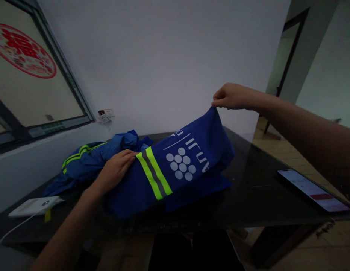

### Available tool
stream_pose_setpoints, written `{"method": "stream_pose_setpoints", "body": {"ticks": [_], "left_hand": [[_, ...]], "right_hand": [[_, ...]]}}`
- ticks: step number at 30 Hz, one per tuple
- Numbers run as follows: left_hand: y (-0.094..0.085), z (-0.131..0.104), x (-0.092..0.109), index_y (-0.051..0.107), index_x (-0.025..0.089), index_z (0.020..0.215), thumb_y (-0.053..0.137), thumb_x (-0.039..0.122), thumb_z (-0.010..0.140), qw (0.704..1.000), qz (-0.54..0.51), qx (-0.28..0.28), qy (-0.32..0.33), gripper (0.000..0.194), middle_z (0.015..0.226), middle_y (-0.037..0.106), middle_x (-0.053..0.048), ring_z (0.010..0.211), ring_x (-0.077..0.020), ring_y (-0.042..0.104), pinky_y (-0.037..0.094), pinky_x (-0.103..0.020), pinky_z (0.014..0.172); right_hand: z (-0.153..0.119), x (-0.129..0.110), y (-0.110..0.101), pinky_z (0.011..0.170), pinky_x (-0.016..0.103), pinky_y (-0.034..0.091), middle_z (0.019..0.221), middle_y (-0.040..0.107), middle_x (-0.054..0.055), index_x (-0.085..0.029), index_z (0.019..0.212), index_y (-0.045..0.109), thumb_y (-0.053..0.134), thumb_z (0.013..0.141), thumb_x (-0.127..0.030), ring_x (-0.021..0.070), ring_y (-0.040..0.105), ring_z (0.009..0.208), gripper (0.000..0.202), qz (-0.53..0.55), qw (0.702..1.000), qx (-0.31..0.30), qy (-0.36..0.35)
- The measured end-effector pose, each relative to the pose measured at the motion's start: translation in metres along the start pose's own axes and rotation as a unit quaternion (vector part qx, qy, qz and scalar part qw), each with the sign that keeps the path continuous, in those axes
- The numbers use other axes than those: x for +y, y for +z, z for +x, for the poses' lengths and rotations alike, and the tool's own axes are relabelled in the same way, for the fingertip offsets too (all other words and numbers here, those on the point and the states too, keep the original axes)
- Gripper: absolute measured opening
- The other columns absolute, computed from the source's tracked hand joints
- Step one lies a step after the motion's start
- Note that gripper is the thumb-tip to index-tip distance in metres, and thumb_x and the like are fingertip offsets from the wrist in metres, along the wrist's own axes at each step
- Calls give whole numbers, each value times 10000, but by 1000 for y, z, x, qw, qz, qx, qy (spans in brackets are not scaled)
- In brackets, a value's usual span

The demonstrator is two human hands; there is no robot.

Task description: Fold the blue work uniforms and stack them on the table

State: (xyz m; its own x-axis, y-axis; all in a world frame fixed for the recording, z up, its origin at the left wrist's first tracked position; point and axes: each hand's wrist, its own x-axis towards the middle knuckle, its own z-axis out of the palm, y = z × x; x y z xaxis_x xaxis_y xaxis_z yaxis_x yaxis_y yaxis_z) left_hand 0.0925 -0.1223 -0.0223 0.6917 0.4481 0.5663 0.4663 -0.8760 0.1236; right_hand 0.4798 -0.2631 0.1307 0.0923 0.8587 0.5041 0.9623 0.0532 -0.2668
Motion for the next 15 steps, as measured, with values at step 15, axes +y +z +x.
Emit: {"method": "stream_pose_setpoints", "body": {"ticks": [15], "left_hand": [[-72, 34, 20, 683, 223, 859, 376, 574, 871, 994, 34, 92, -51, 466, 622, 552, 1, 582, -173, 538, 431, -289, 589]], "right_hand": [[-5, -63, -18, 620, 246, 326, 567, 512, -45, -128, 586, 551, 572, 770, -78, 68, 466, 613, 191, 38, 986, 153, -49]]}}
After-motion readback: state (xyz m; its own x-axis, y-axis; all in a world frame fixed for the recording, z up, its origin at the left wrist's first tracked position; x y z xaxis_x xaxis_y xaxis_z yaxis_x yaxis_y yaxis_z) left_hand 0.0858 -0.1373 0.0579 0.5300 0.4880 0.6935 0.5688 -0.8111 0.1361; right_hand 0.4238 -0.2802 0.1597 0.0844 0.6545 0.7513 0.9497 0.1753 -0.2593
